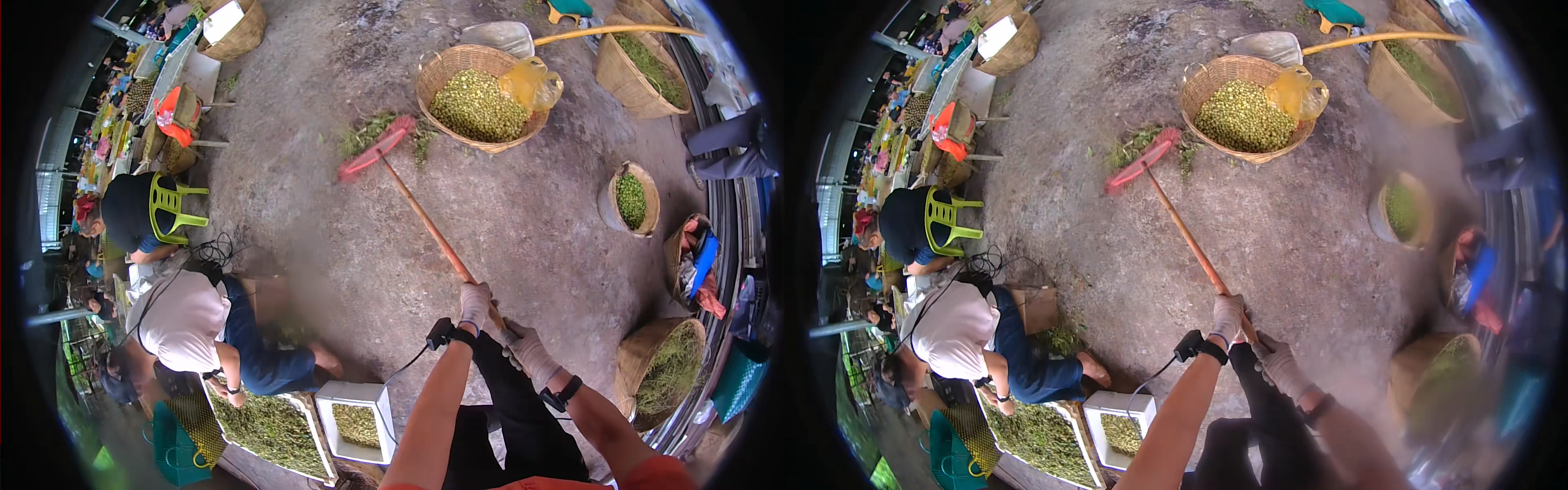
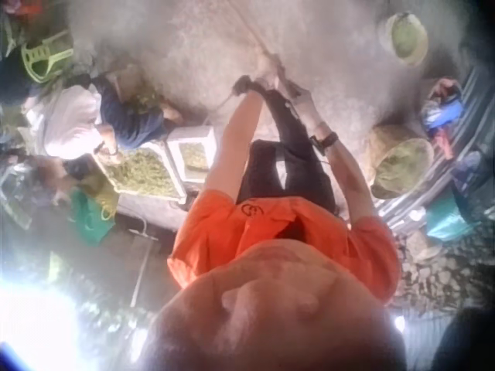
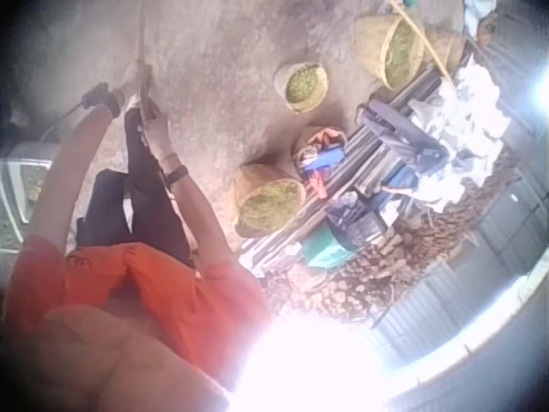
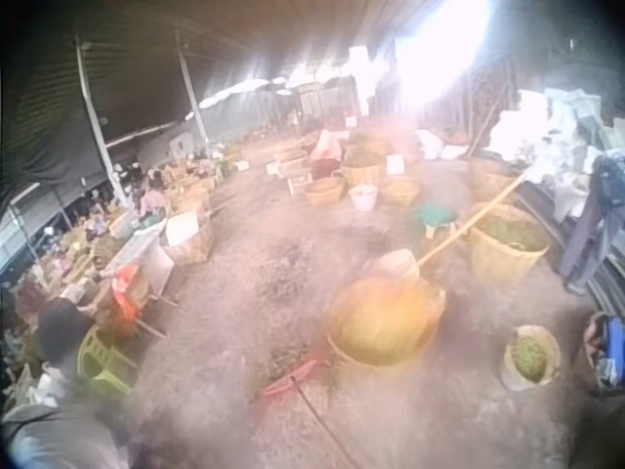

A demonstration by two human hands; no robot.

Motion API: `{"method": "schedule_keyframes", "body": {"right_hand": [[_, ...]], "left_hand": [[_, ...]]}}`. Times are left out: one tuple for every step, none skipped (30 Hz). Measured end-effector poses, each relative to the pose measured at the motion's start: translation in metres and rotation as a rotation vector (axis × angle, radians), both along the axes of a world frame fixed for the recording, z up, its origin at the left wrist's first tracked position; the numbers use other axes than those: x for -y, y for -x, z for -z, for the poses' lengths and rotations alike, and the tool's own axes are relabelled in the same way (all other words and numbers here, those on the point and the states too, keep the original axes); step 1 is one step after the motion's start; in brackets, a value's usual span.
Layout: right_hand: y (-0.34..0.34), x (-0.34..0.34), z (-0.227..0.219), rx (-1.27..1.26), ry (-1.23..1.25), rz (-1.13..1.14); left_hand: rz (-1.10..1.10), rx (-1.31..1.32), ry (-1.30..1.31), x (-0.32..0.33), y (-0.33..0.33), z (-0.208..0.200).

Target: Raking and shoveling plant debris into a basket in an outdoor produce-processing workspace.

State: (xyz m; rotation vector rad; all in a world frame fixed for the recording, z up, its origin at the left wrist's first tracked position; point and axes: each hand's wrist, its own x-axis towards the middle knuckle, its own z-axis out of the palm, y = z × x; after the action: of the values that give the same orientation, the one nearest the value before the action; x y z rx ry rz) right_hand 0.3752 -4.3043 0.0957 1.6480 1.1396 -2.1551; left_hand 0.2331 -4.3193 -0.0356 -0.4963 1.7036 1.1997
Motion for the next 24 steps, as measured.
{"method": "schedule_keyframes", "body": {"right_hand": [[0.012, -0.012, -0.003, -0.036, -0.083, -0.044], [0.018, -0.019, -0.008, -0.068, -0.161, -0.088], [0.017, -0.028, -0.020, 0.008, -0.146, -0.114], [0.019, -0.038, -0.040, 0.061, -0.126, -0.156], [0.001, -0.055, -0.062, 0.118, -0.098, -0.169], [-0.024, -0.063, -0.081, 0.174, -0.067, -0.181], [-0.056, -0.058, -0.093, 0.162, -0.188, -0.294], [-0.087, -0.048, -0.103, 0.175, -0.314, -0.397], [-0.088, -0.042, -0.132, 0.309, -0.171, -0.324], [-0.094, -0.038, -0.161, 0.471, -0.032, -0.224], [-0.109, -0.025, -0.168, 0.479, -0.015, -0.155], [-0.106, -0.014, -0.175, 0.446, 0.010, -0.145], [-0.106, -0.008, -0.178, 0.447, 0.054, -0.073], [-0.104, 0.001, -0.169, 0.335, -0.112, -0.173], [-0.064, -0.012, -0.170, 0.415, 0.046, -0.140], [-0.038, -0.026, -0.175, 0.526, 0.193, -0.076], [-0.048, -0.024, -0.155, 0.539, 0.197, -0.062], [-0.067, -0.020, -0.114, 0.484, 0.060, -0.254], [-0.079, -0.014, -0.089, 0.424, -0.069, -0.436], [-0.064, -0.017, -0.087, 0.392, -0.015, -0.304], [-0.040, -0.024, -0.093, 0.371, 0.042, -0.169], [-0.027, -0.033, -0.091, 0.346, 0.020, -0.159], [-0.015, -0.050, -0.085, 0.347, -0.011, -0.122], [0.039, -0.080, -0.094, 0.404, 0.049, -0.095]], "left_hand": [[-0.011, -0.003, -0.060, -0.013, 0.012, -0.001], [-0.023, 0.000, -0.116, -0.022, 0.013, -0.002], [-0.107, 0.110, -0.174, -0.027, 0.006, -0.005], [-0.156, 0.144, -0.162, -0.024, -0.001, -0.003], [-0.149, 0.183, -0.132, -0.040, -0.030, -0.025], [-0.019, 0.171, -0.146, -0.047, -0.065, -0.057], [0.102, 0.250, -0.127, -0.036, -0.090, -0.064], [0.181, 0.333, -0.141, -0.027, -0.121, -0.074], [0.016, 0.355, -0.196, -0.009, -0.155, -0.079], [0.139, 0.376, -0.161, 0.001, -0.178, -0.103], [0.356, 0.385, -0.143, 0.012, -0.203, -0.103], [0.344, 0.300, -0.117, 0.037, -0.230, -0.084], [0.360, 0.353, -0.087, 0.040, -0.232, -0.081], [0.379, 0.405, -0.057, 0.043, -0.234, -0.076], [0.332, 0.410, -0.112, 0.057, -0.225, -0.046], [0.021, 0.764, -0.155, 0.055, -0.205, -0.036], [0.076, 0.735, -0.195, 0.051, -0.190, -0.024], [0.129, 0.704, -0.234, 0.048, -0.175, -0.015], [-0.007, 0.781, -0.241, 0.049, -0.156, -0.012], [-0.139, 0.857, -0.252, 0.041, -0.131, -0.010], [-0.118, 0.737, -0.143, 0.027, -0.110, -0.016], [-0.077, 0.624, -0.042, 0.001, -0.085, -0.029], [0.293, 0.379, 0.045, -0.038, -0.059, -0.056], [0.242, 0.328, -0.060, -0.054, -0.027, -0.051]]}}
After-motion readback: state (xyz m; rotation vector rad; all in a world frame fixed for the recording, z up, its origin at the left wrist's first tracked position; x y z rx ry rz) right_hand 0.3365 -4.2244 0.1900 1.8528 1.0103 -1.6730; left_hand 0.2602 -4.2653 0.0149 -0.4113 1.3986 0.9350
